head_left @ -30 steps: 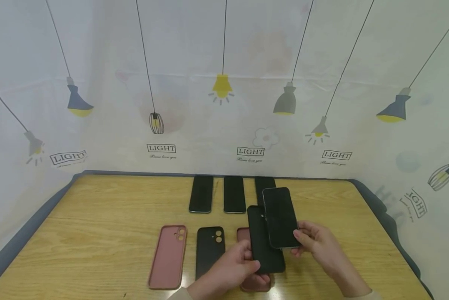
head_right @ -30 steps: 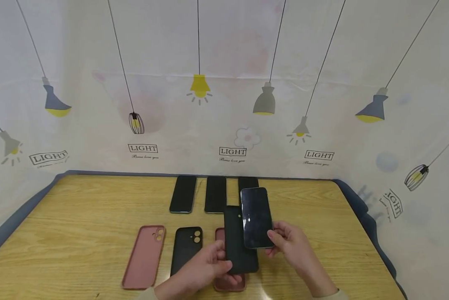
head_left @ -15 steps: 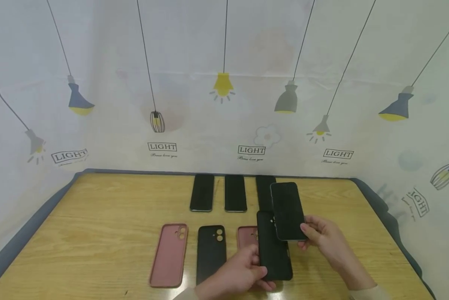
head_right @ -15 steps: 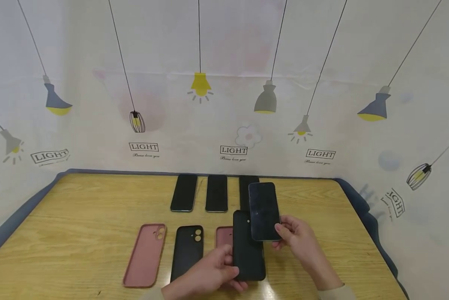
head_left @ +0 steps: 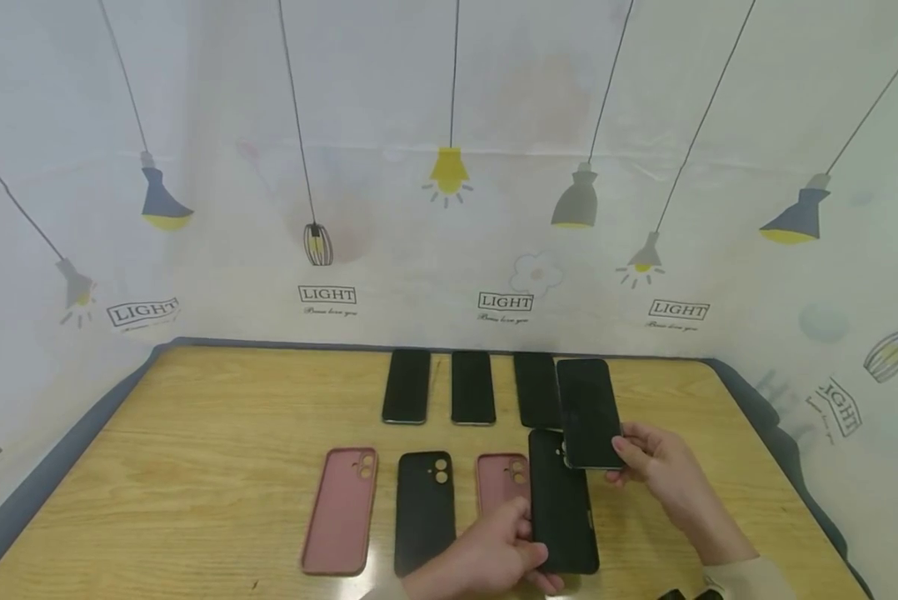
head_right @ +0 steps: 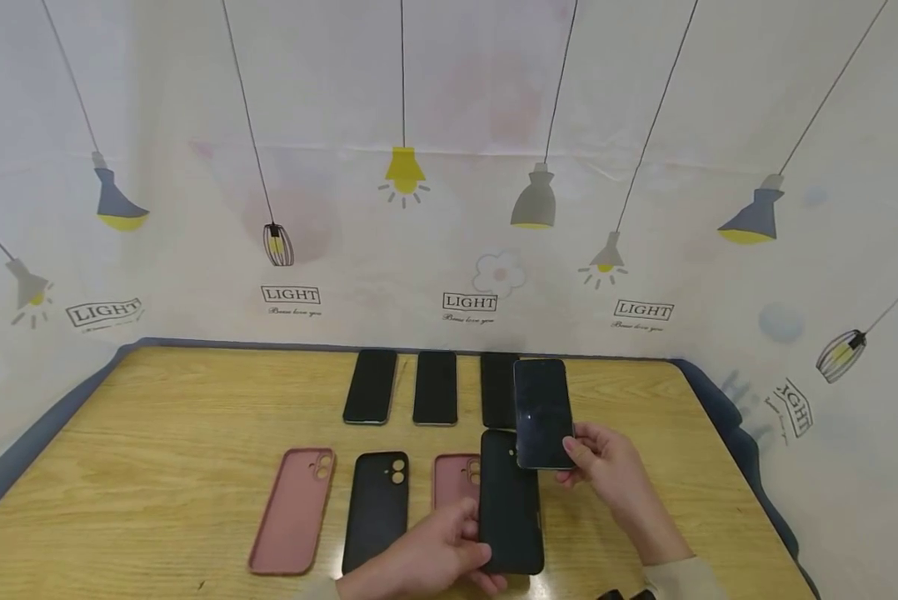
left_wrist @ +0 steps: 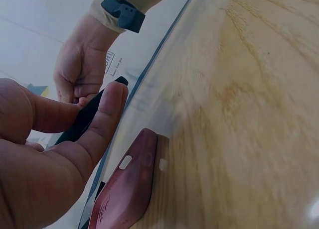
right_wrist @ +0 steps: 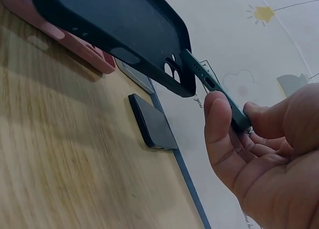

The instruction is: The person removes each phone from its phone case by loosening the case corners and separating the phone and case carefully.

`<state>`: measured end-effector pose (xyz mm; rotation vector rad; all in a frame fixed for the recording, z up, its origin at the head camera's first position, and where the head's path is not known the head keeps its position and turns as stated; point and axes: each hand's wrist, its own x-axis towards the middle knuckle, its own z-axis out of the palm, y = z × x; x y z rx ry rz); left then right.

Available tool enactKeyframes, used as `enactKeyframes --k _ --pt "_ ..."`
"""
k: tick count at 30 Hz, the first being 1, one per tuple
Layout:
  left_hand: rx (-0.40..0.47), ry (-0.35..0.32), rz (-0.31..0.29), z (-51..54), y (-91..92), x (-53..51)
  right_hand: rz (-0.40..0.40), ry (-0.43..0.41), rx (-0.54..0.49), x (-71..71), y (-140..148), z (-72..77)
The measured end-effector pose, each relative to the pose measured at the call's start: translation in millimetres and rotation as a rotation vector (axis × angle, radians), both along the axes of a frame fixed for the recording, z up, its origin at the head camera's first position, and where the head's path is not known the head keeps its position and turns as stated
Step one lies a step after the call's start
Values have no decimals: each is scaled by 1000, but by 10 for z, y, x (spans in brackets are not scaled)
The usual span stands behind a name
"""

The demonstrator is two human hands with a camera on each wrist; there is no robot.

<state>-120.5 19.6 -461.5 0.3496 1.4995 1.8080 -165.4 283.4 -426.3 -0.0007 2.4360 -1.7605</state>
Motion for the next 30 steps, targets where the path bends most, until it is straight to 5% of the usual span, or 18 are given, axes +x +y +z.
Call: enactKeyframes --k 20,23,27,30 --pt "-72 -79 4 -14 119 34 -7 -27 117 -305 218 -14" --pt "-61 -92 -7 -195 130 -16 -16 -44 127 -338 241 -43" --pt "-68 -53 -8 -275 142 -29 -24 -47 127 -385 283 -107" --pt "-111 -17 12 -122 144 28 -27 -55 118 -427 327 -152"
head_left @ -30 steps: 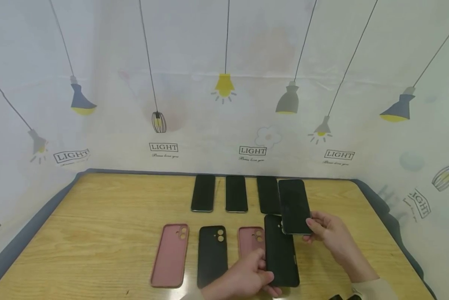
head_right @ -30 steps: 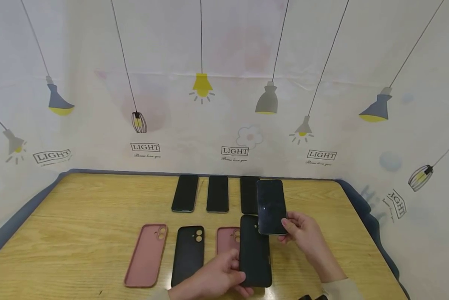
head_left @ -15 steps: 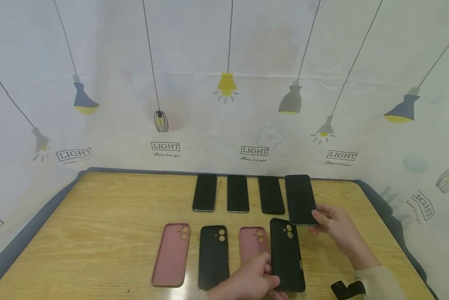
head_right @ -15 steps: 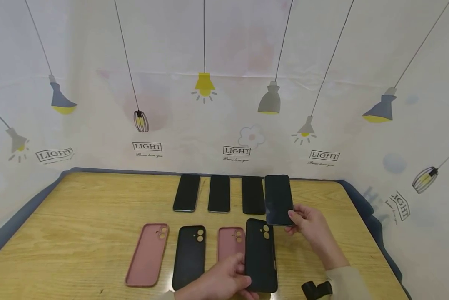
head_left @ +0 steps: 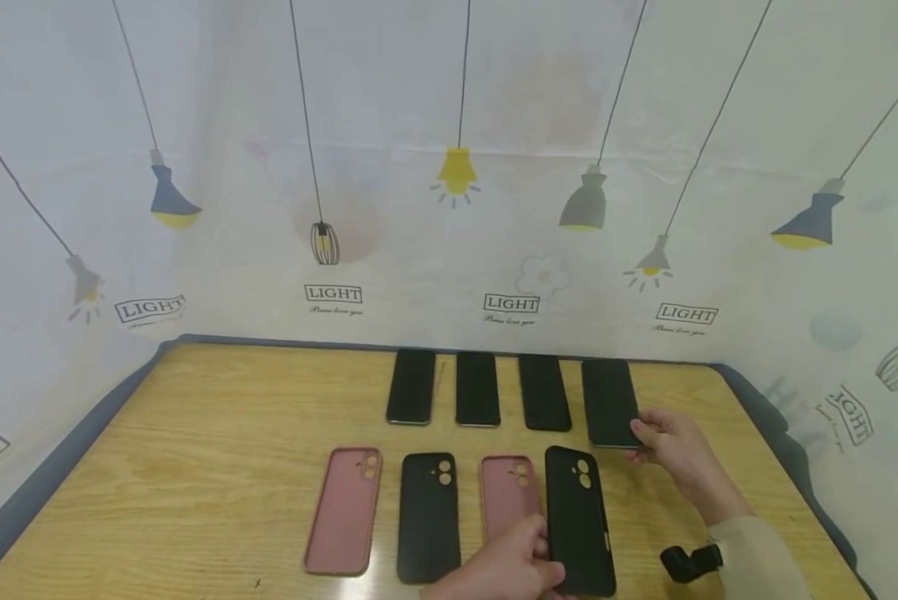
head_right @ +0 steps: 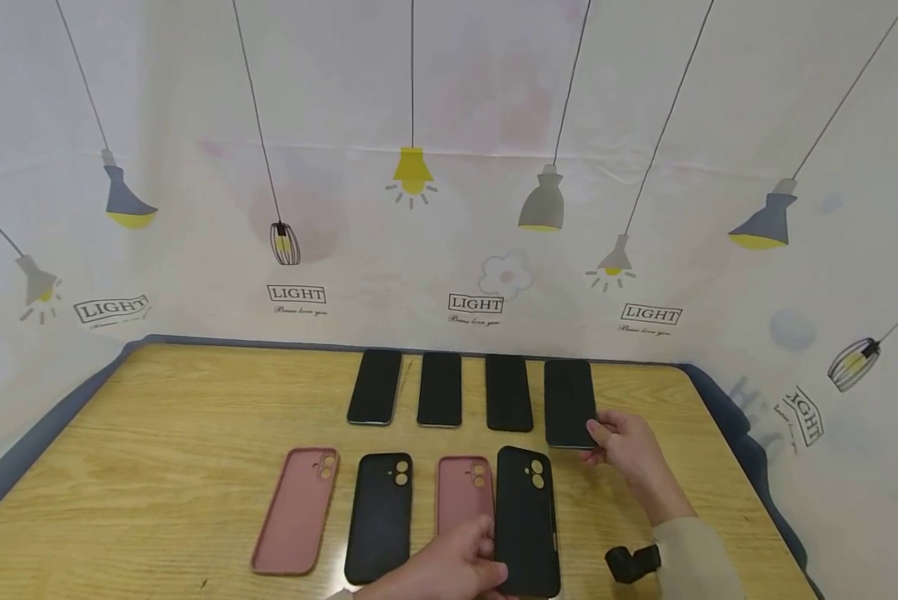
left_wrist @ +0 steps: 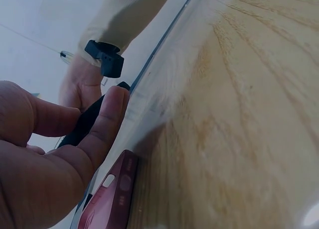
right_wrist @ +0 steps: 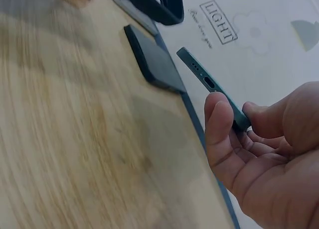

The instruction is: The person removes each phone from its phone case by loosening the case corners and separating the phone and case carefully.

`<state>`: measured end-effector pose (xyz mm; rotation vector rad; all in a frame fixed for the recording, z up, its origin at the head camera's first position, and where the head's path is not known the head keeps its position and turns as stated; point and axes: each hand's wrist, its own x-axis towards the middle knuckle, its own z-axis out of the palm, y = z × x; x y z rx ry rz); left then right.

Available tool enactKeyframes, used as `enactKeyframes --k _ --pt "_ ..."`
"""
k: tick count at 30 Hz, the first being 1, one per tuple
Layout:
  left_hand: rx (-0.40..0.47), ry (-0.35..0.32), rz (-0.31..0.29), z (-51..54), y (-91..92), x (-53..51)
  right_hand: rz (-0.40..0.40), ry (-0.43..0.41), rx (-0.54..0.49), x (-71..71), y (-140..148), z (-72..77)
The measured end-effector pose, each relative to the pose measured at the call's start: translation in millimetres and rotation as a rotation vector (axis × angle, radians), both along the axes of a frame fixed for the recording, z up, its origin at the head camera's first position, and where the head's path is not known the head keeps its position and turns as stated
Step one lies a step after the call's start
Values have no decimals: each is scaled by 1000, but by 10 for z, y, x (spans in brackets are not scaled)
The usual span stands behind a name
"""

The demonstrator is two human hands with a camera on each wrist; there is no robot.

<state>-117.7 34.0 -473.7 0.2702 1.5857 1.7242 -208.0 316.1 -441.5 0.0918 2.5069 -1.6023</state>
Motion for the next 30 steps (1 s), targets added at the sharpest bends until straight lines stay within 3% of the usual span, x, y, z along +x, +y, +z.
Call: enactKeyframes --k 5,11,16,18,23,25,27,30 --pt "-9 3 37 65 18 49 -4 -18 25 -66 55 -65" --pt "-6 1 49 73 51 56 -10 -37 54 -146 80 -137" --pt "-64 55 40 41 72 39 -24 -64 64 -204 96 -172" --pt "-85 85 17 -64 84 -1 -27 -77 70 -220 102 -187" --pt "-83 112 -45 -535 149 -165 -5 -92 76 -248 132 -225" --pt "-86 116 -57 -674 177 -215 11 -94 87 -262 148 -234" --pt "-92 121 -64 -749 197 -241 25 -96 108 -280 162 -240" --pt "-96 123 -65 -769 210 -241 39 -83 215 -303 169 -237"
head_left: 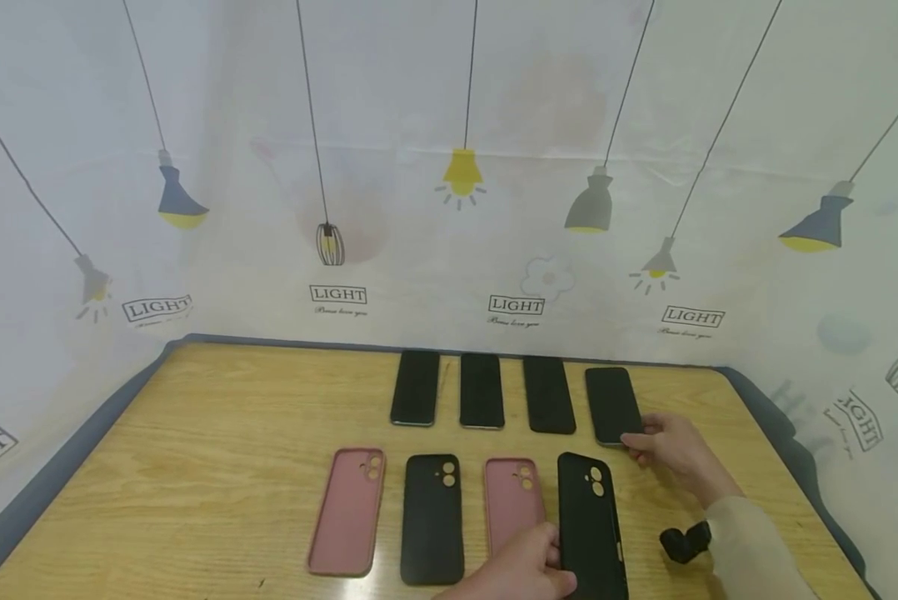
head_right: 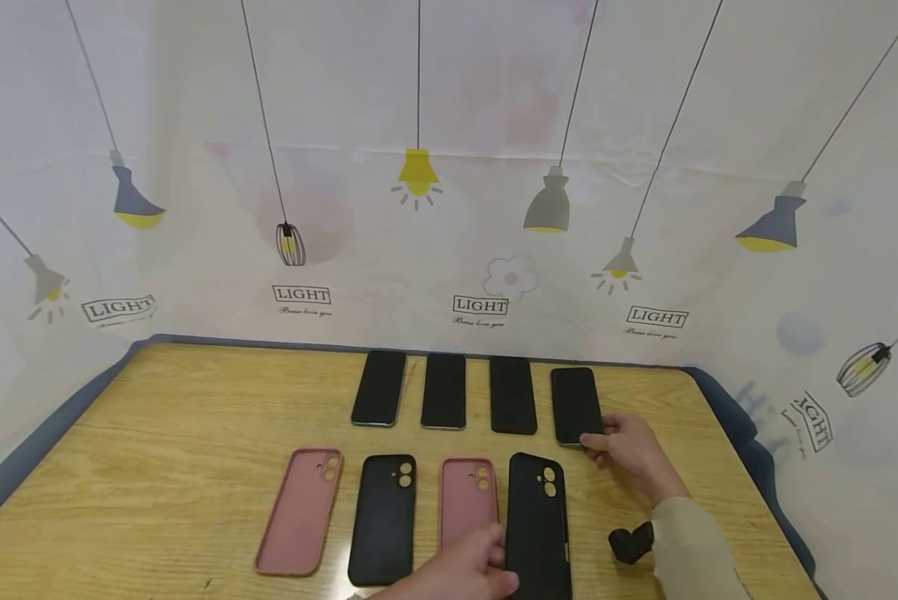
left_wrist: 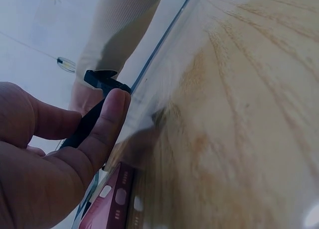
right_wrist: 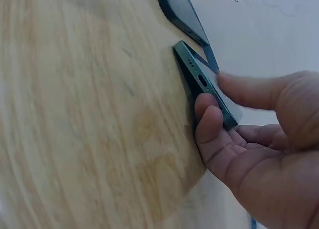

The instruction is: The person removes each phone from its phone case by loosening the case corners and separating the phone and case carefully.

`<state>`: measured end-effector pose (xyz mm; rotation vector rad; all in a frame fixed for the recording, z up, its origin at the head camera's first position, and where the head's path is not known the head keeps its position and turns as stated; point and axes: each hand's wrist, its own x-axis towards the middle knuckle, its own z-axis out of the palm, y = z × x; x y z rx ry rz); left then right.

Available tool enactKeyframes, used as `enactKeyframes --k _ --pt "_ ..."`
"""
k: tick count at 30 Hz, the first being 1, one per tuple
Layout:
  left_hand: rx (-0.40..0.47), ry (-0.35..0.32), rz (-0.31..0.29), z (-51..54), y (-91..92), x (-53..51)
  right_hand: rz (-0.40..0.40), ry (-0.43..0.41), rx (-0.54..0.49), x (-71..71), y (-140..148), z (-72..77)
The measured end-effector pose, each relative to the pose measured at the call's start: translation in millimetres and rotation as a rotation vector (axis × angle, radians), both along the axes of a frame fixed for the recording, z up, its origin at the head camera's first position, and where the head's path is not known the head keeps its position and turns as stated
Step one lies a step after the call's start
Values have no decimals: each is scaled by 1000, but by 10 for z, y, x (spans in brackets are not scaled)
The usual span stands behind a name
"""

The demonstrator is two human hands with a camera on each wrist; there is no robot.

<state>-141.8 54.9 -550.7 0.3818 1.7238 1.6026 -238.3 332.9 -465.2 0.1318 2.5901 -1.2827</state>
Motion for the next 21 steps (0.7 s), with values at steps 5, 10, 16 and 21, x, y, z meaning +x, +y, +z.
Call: enactKeyframes --k 5,10,16,21 --pt "7 -33 -9 3 2 -3 -6 37 191 -31 -15 1" --pt "19 -50 -27 -18 2 -20 -24 40 253 -60 -50 -5" --pt "5 -4 -23 -24 11 -16 -22 49 296 -86 -59 -3" --pt "18 12 -23 -28 14 -11 -17 62 314 -106 -45 -19"
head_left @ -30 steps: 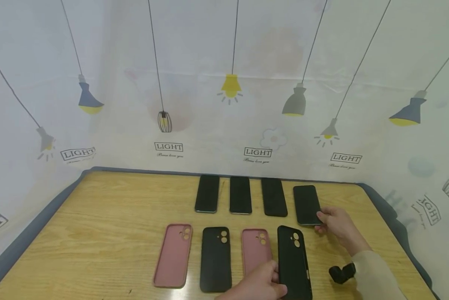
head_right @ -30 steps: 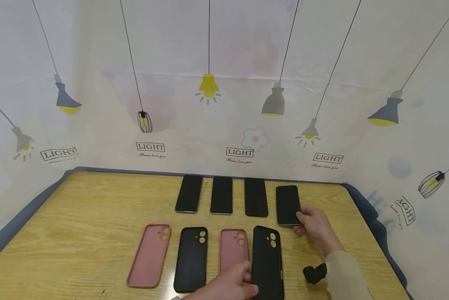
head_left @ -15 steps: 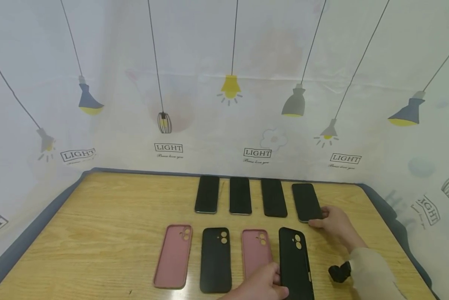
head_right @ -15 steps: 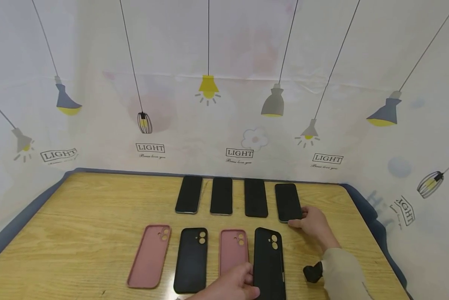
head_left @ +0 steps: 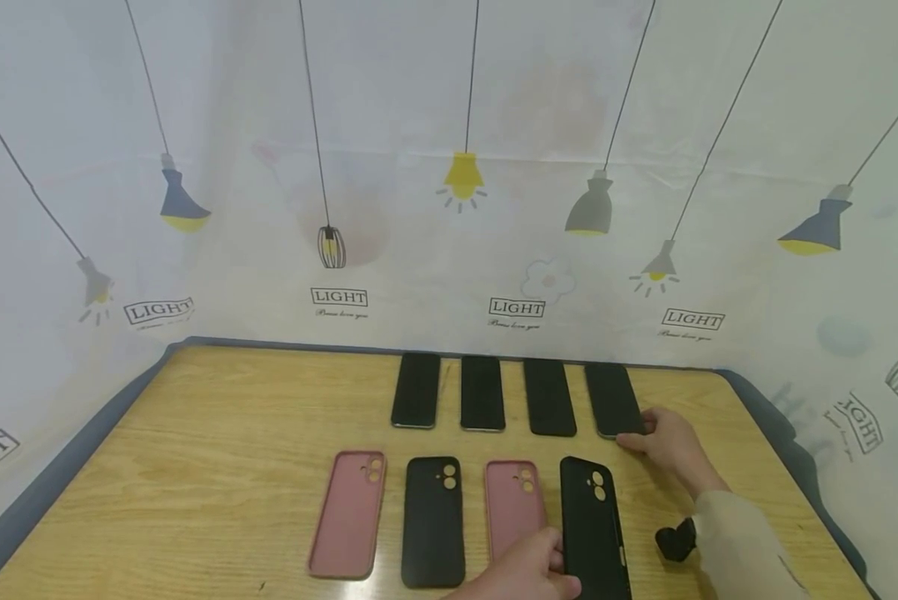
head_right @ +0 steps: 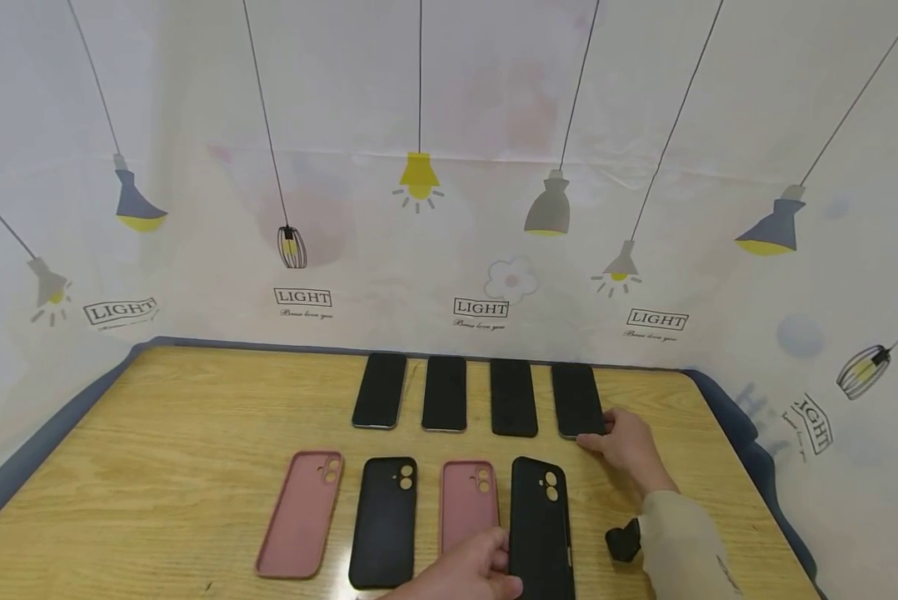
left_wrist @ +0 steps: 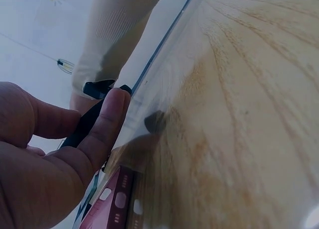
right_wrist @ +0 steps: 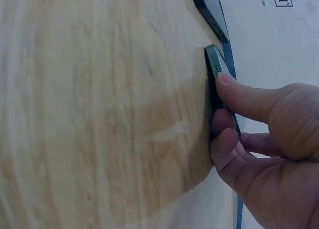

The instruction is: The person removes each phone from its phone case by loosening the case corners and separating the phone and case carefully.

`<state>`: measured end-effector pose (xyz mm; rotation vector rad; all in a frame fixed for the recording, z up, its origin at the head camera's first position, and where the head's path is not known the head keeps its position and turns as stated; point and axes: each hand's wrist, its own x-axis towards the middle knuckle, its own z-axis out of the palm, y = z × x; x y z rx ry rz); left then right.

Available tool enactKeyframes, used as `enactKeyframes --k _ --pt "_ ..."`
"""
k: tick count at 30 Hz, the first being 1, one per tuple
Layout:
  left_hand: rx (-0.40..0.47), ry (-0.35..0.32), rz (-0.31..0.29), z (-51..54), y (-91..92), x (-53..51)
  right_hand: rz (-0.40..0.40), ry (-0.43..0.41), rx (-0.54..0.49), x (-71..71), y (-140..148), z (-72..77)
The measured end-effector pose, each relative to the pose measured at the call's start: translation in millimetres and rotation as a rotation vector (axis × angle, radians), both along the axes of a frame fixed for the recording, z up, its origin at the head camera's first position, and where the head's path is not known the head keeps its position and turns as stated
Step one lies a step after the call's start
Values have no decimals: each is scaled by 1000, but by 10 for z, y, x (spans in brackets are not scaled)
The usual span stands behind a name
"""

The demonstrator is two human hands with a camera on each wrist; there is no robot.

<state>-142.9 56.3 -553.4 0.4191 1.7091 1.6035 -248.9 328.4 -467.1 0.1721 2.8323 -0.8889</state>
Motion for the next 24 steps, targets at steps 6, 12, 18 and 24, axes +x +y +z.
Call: enactKeyframes --k 6,12,18,24 --pt "1 -2 5 3 11 8 11 9 32 -19 11 17" --pt "-7 -37 11 6 23 2 29 -2 40 -21 24 30" --pt "-25 -53 7 -2 64 -21 40 -17 55 -17 47 61" --pt "-57 -43 9 6 118 -32 85 39 81 20 23 139"
